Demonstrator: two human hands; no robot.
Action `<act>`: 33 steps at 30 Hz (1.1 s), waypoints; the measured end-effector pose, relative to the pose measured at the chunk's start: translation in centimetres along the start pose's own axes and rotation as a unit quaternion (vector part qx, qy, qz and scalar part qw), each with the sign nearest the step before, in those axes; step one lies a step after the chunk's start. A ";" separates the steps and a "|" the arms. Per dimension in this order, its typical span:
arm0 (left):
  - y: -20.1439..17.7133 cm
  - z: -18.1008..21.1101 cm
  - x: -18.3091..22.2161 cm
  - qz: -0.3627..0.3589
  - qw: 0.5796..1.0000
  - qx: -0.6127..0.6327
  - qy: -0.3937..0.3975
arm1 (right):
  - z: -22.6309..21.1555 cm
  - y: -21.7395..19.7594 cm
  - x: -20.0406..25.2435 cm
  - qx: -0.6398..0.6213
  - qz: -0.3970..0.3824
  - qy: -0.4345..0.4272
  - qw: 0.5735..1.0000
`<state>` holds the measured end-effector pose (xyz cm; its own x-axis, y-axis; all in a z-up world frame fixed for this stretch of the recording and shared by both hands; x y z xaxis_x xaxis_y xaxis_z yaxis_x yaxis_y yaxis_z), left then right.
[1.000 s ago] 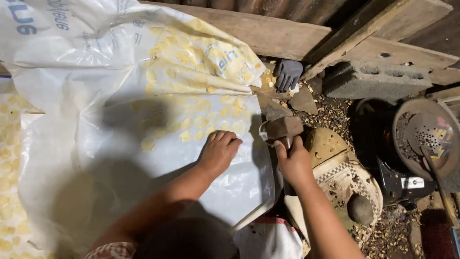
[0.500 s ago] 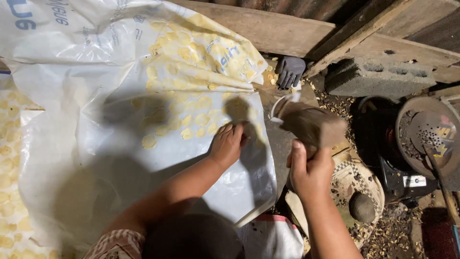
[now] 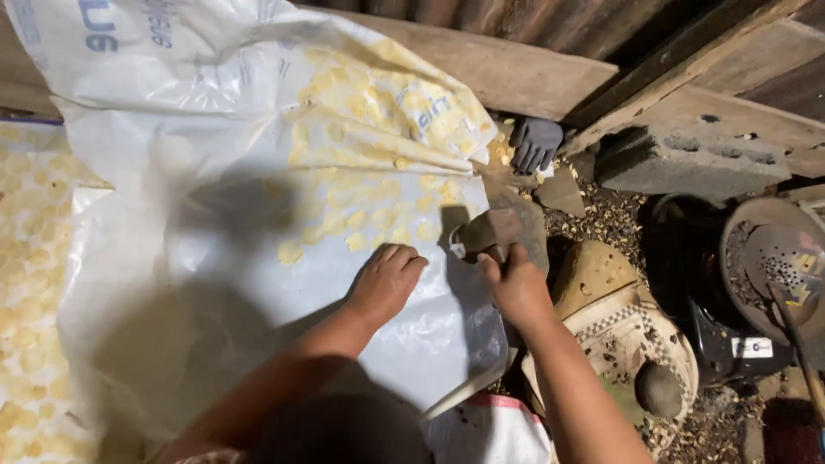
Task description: Roasting nuts in a pan over a portable stove, then crushing and peeling them using a stone and a hammer.
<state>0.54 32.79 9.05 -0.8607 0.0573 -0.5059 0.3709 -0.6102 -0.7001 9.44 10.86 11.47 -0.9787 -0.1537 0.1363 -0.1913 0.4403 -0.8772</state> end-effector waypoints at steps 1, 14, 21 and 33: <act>0.4 -0.6 0.0 0.003 1.000 -0.001 0.002 | -1.2 -0.8 0.1 0.000 0.002 -0.002 1.000; 2.3 -1.2 -1.5 0.057 0.995 0.032 -0.070 | -3.4 -2.3 2.3 -0.094 0.049 0.016 0.994; 4.3 -2.0 -2.2 0.028 0.993 0.053 -0.101 | -3.9 -5.7 6.0 -0.332 0.226 -0.178 0.898; -1.5 -1.7 1.5 0.069 0.994 -0.048 -0.073 | -0.8 4.1 0.7 0.003 -0.005 -0.041 0.999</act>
<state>-0.68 35.15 8.52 -0.8383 -0.1401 -0.5269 0.5139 -0.5257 -0.6779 7.89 13.30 8.36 -0.9671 -0.2304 0.1078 -0.2012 0.4337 -0.8783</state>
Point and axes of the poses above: each hand's wrist, its own x-axis away from the middle knuckle, its own y-axis out of the palm, z = x × y, the point moved 4 cm from there along -x, towards the middle knuckle, and after that the axes turned 6 degrees about z, right-handed, at the moved point
